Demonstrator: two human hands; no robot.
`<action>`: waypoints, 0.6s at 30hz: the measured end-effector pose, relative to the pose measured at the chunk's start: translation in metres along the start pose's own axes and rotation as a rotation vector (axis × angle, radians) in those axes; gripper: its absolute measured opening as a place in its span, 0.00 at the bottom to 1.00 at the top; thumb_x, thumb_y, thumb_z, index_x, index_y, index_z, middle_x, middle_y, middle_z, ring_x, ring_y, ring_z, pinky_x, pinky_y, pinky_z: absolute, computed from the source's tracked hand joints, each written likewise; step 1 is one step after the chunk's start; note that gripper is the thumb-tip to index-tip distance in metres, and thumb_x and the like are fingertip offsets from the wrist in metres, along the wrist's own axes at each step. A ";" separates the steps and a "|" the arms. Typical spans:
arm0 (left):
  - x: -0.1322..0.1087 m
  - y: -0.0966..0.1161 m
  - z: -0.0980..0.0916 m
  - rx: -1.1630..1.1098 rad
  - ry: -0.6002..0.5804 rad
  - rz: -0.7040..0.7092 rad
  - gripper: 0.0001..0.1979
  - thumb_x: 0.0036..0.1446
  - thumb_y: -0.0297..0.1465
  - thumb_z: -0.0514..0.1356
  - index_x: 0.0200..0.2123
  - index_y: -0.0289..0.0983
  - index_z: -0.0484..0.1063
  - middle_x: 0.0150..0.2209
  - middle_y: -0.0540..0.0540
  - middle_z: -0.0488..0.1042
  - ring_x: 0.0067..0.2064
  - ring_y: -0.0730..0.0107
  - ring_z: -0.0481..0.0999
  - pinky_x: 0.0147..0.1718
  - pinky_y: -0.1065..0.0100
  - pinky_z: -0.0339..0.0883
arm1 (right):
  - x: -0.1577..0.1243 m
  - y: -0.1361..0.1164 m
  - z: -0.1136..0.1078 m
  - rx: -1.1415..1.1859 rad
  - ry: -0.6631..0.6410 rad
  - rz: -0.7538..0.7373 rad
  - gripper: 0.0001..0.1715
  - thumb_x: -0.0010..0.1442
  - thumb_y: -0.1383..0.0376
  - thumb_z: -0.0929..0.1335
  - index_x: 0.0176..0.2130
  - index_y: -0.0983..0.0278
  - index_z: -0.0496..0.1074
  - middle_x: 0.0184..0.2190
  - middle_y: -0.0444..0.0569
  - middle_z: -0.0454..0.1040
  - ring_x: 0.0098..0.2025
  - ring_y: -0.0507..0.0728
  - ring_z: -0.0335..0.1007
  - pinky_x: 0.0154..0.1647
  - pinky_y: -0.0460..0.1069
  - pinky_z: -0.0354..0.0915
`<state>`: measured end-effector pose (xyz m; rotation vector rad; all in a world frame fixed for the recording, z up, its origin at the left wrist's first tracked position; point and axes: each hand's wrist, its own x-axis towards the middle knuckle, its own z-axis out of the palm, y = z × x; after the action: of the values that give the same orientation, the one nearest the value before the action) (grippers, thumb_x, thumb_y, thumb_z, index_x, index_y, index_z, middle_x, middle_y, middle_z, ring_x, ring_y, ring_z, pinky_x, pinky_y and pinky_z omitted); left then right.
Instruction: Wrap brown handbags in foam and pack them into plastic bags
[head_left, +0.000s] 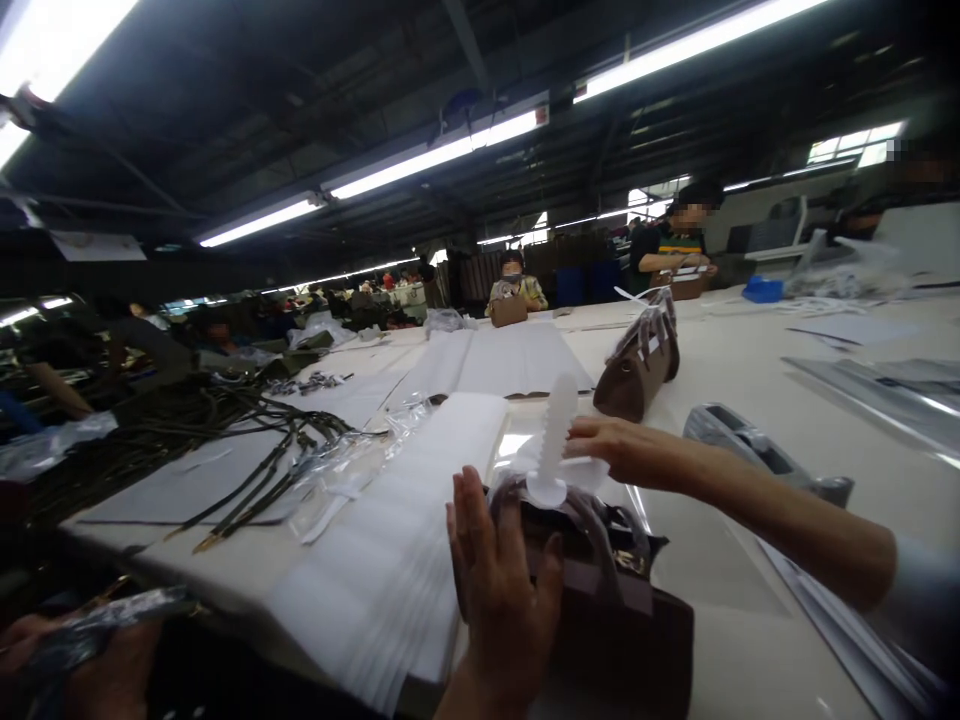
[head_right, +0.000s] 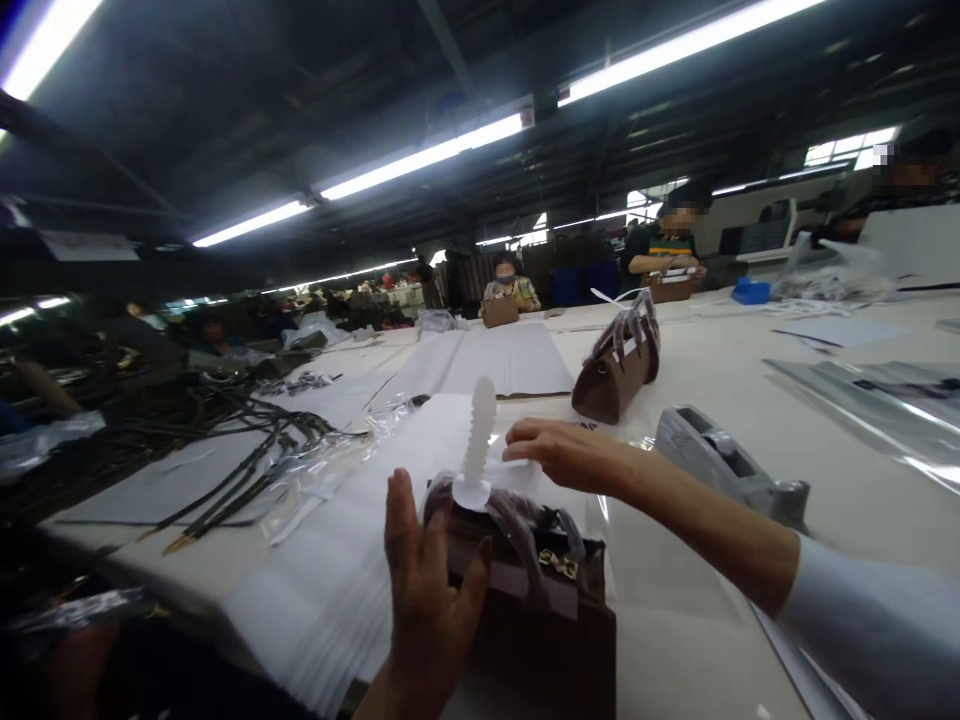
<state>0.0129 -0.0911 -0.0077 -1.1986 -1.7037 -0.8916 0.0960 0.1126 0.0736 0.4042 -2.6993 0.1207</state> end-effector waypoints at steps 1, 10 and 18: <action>0.001 0.002 0.006 -0.005 0.002 -0.019 0.26 0.52 0.31 0.59 0.53 0.28 0.58 0.62 0.28 0.40 0.62 0.44 0.44 0.54 0.48 0.53 | 0.003 -0.003 -0.001 -0.002 -0.002 -0.020 0.25 0.48 0.81 0.58 0.40 0.64 0.72 0.42 0.52 0.69 0.43 0.53 0.65 0.45 0.47 0.61; 0.016 0.011 0.019 -0.080 0.058 -0.135 0.07 0.53 0.26 0.56 0.36 0.35 0.70 0.63 0.38 0.43 0.62 0.47 0.45 0.54 0.46 0.52 | 0.002 -0.049 0.000 -0.074 0.328 0.136 0.21 0.57 0.71 0.59 0.51 0.66 0.63 0.51 0.56 0.63 0.54 0.58 0.59 0.52 0.54 0.61; 0.000 0.021 -0.003 -0.157 0.011 -0.048 0.04 0.53 0.23 0.54 0.30 0.35 0.68 0.64 0.42 0.39 0.63 0.43 0.38 0.54 0.37 0.40 | -0.014 -0.093 0.072 -0.010 0.592 0.566 0.35 0.63 0.62 0.54 0.63 0.58 0.31 0.64 0.50 0.37 0.64 0.62 0.34 0.60 0.64 0.47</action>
<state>0.0335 -0.0876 -0.0053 -1.2563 -1.6849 -1.0759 0.1085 0.0174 0.0045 -0.3617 -2.1446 0.3273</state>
